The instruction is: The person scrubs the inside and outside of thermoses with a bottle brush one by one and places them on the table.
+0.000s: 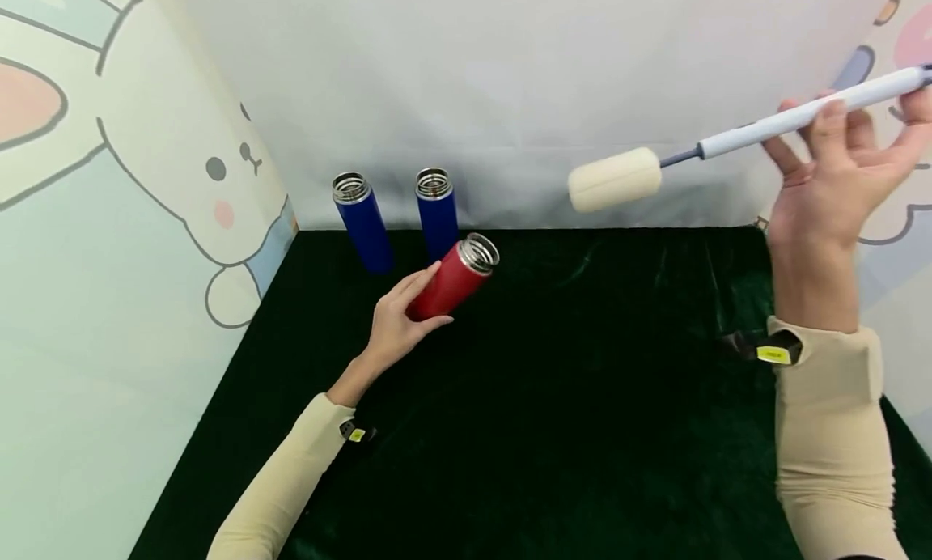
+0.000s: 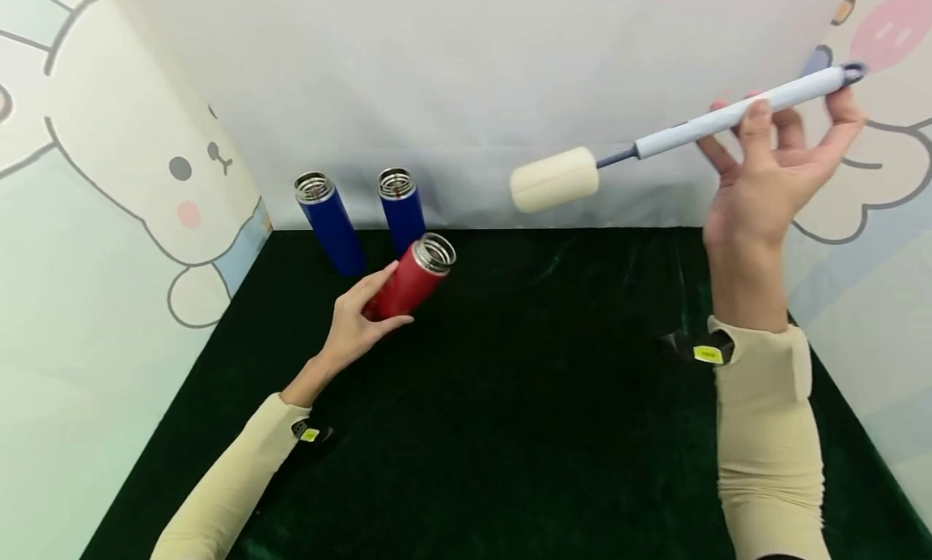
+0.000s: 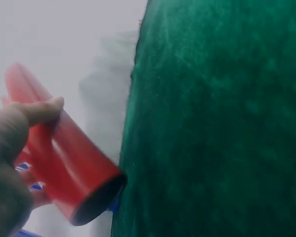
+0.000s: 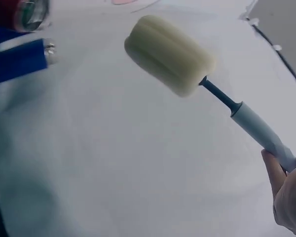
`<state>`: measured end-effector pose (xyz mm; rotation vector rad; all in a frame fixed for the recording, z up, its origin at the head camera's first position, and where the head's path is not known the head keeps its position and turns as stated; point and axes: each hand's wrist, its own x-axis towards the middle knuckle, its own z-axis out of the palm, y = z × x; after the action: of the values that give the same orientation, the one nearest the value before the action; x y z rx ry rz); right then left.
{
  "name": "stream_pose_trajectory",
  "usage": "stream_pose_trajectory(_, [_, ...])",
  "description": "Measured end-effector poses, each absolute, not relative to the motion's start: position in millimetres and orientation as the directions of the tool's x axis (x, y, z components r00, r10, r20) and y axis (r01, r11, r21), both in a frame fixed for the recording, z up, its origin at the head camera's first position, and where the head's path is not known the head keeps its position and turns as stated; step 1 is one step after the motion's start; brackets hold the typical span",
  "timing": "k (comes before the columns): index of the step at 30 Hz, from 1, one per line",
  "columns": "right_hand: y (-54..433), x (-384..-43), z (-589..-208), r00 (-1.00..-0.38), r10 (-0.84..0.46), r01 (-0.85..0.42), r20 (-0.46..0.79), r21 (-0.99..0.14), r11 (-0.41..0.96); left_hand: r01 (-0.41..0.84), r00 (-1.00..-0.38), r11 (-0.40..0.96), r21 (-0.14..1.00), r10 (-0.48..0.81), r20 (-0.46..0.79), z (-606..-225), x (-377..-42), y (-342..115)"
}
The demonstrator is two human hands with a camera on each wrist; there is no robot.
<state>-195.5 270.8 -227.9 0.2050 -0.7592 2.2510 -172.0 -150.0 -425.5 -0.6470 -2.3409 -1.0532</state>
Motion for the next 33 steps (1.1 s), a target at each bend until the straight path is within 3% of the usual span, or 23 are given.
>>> stream_pose_trajectory(5, [269, -204, -257, -0.821, 0.478, -0.570, 0.312, -0.483, -0.664, 0.608, -0.779, 0.468, 0.641, 0.195, 0.596, -423, -172, -142])
stream_pose_trajectory(9, [255, -207, -271, -0.842, 0.409, -0.540, 0.352, -0.536, -0.650, 0.618, -0.775, 0.436, 0.654, 0.201, 0.599, -417, -169, -134])
stream_pose_trajectory(21, [217, -210, -268, -0.825, 0.262, -0.548, 0.501, -0.593, -0.590, 0.571, -0.806, 0.472, 0.672, 0.166, 0.568, -416, -171, -128])
stream_pose_trajectory(28, [200, -217, -258, -0.752, 0.182, -0.631, 0.633, -0.612, -0.477, 0.573, -0.805, 0.492, 0.655, 0.188, 0.563, -419, -172, -122])
stream_pose_trajectory(33, [186, -221, -247, -0.748, 0.140, -0.624, 0.649, -0.615, -0.482, 0.569, -0.810, 0.499, 0.654, 0.201, 0.551, -420, -172, -115])
